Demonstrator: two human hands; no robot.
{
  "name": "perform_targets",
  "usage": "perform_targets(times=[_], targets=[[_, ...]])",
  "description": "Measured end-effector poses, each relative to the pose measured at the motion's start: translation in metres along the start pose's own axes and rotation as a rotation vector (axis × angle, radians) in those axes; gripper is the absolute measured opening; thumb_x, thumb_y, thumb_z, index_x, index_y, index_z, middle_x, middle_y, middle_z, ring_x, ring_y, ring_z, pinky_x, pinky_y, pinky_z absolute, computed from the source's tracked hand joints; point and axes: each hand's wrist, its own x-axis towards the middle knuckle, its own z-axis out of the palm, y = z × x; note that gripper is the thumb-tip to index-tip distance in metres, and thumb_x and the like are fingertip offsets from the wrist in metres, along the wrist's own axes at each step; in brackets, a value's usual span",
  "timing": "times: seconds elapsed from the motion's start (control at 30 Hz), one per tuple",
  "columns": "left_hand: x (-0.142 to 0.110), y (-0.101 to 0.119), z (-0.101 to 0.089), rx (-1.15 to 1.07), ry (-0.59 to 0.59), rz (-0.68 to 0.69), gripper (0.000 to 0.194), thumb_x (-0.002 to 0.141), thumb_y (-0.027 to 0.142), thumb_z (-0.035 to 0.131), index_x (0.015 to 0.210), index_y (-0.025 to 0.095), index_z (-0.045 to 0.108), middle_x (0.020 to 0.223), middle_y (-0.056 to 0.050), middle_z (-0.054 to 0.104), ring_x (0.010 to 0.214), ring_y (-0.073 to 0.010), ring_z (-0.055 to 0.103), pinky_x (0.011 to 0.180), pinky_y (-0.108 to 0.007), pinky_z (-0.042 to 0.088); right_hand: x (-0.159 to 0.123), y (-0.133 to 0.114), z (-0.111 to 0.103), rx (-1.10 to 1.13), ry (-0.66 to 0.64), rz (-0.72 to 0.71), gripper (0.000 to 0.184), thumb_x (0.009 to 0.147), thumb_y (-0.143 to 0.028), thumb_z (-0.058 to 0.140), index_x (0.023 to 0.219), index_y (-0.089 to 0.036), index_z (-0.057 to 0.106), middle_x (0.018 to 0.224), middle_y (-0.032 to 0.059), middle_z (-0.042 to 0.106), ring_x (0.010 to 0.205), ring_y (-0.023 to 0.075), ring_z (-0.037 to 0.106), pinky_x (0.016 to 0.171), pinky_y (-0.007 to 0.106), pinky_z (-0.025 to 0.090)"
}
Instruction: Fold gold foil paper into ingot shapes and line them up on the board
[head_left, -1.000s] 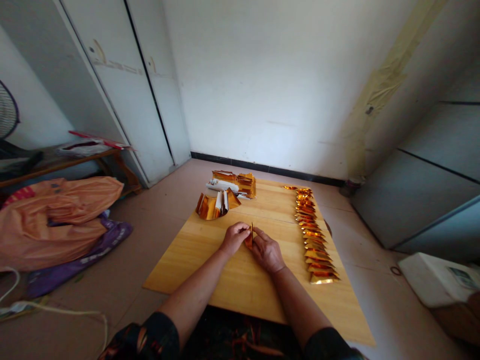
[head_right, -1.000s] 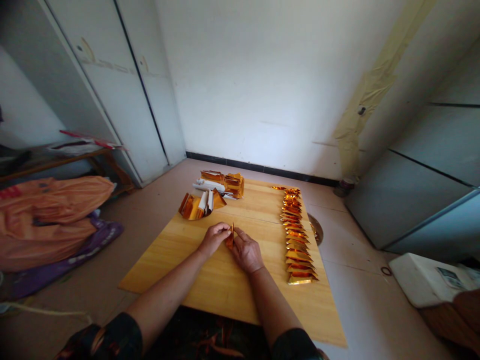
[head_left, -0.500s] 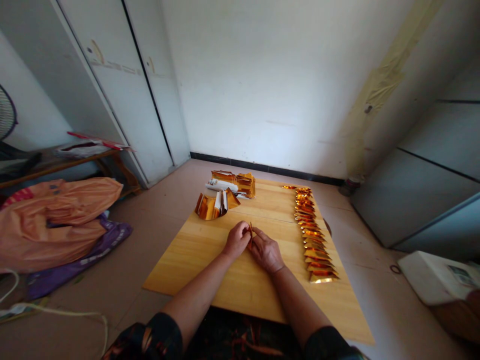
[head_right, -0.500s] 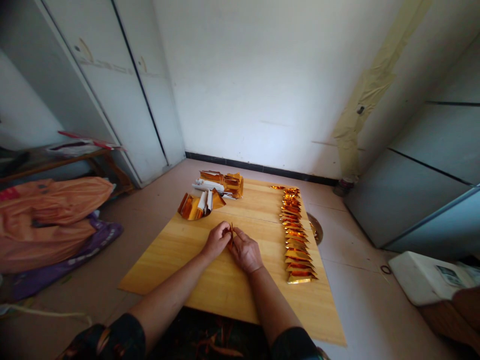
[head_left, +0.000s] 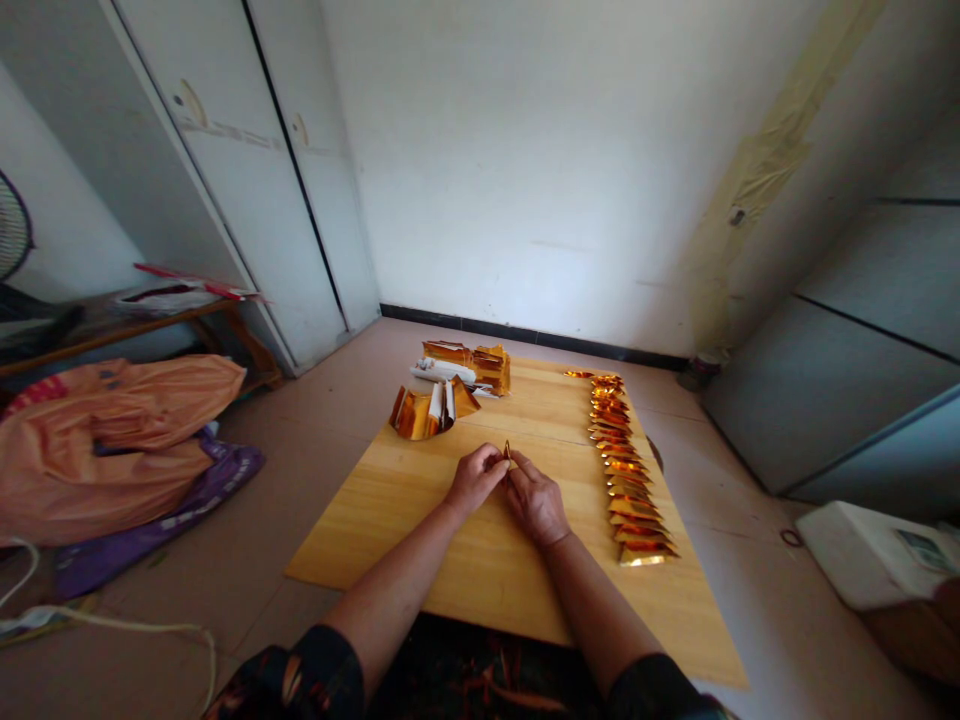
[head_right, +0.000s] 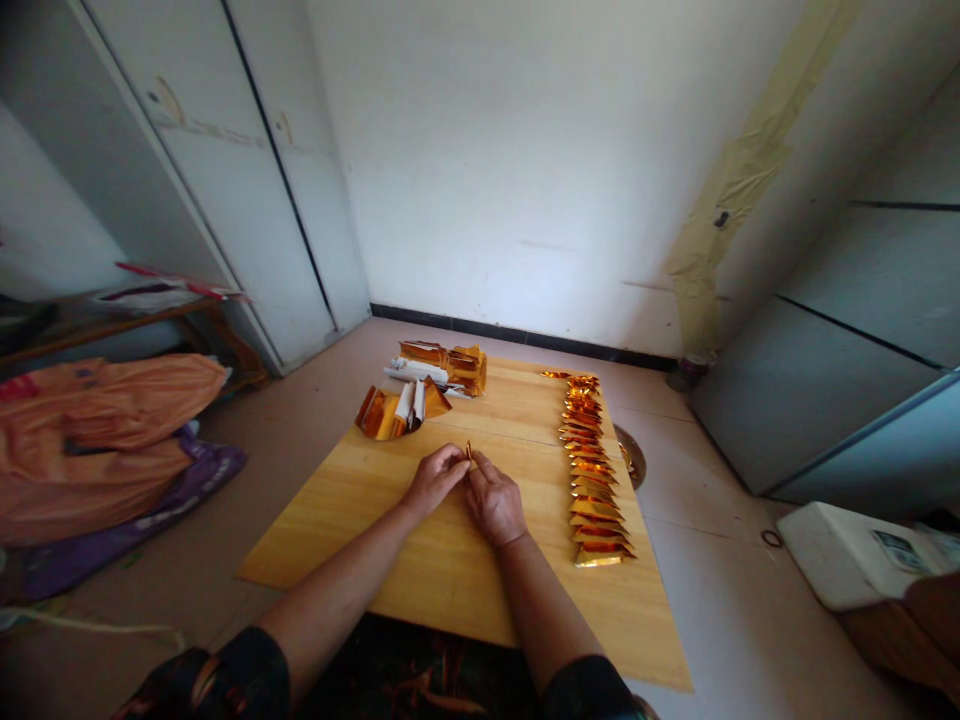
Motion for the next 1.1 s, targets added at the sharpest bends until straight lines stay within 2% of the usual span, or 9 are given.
perform_targets(times=[0.17,0.47,0.6,0.77,0.93,1.1], targets=[[0.003,0.0,-0.005,-0.149,-0.127,-0.039,0.016,0.071,0.03,0.06,0.075,0.016,0.053,0.069,0.003,0.055,0.066,-0.0107,0.052,0.062,-0.021,0.042,0.001,-0.002,-0.005,0.015,-0.021,0.031,0.021,0.088,-0.017,0.041,0.094,-0.02,0.062,0.128,0.0094,0.057,0.096,0.0148,0.065,0.081,0.024,0.052],[0.004,-0.004,-0.006,-0.217,-0.163,-0.092,0.017,0.061,0.016,0.063,0.077,0.015,0.056,0.069,0.003,0.057,0.065,-0.0103,0.053,0.06,-0.021,0.042,0.001,0.001,0.0,0.005,0.011,0.071,0.02,0.089,-0.017,0.04,0.086,-0.019,0.06,0.119,0.0094,0.06,0.087,0.0124,0.065,0.074,0.02,0.051],[0.004,-0.01,0.001,-0.18,-0.092,-0.089,0.025,0.061,0.009,0.06,0.085,0.015,0.059,0.076,0.002,0.062,0.07,-0.0113,0.058,0.065,-0.02,0.045,0.002,0.002,0.002,-0.017,0.012,0.101,0.018,0.09,-0.018,0.041,0.085,-0.018,0.059,0.106,0.0084,0.064,0.077,0.0106,0.063,0.068,0.018,0.048],[0.005,-0.017,0.018,-0.09,0.072,-0.151,0.024,0.06,0.002,0.055,0.079,0.016,0.059,0.072,0.002,0.065,0.069,-0.0113,0.06,0.063,-0.018,0.045,0.003,0.0,0.002,-0.088,-0.034,0.169,0.016,0.09,-0.021,0.044,0.082,-0.018,0.058,0.085,0.0038,0.062,0.064,0.0091,0.059,0.056,0.017,0.039],[0.004,-0.012,0.025,0.024,0.156,-0.182,0.029,0.057,-0.004,0.05,0.076,0.017,0.058,0.071,0.004,0.065,0.065,-0.0095,0.06,0.061,-0.017,0.044,0.004,0.001,0.004,-0.149,-0.034,0.227,0.017,0.091,-0.021,0.043,0.08,-0.018,0.056,0.082,0.0027,0.06,0.061,0.0088,0.056,0.053,0.018,0.033],[0.003,-0.002,0.023,0.058,0.201,-0.213,0.024,0.058,-0.002,0.054,0.073,0.017,0.056,0.069,0.003,0.065,0.064,-0.0098,0.06,0.059,-0.017,0.044,0.003,0.001,0.005,-0.19,-0.03,0.273,0.02,0.092,-0.023,0.042,0.08,-0.018,0.057,0.081,0.0024,0.059,0.059,0.0088,0.053,0.051,0.02,0.029]])
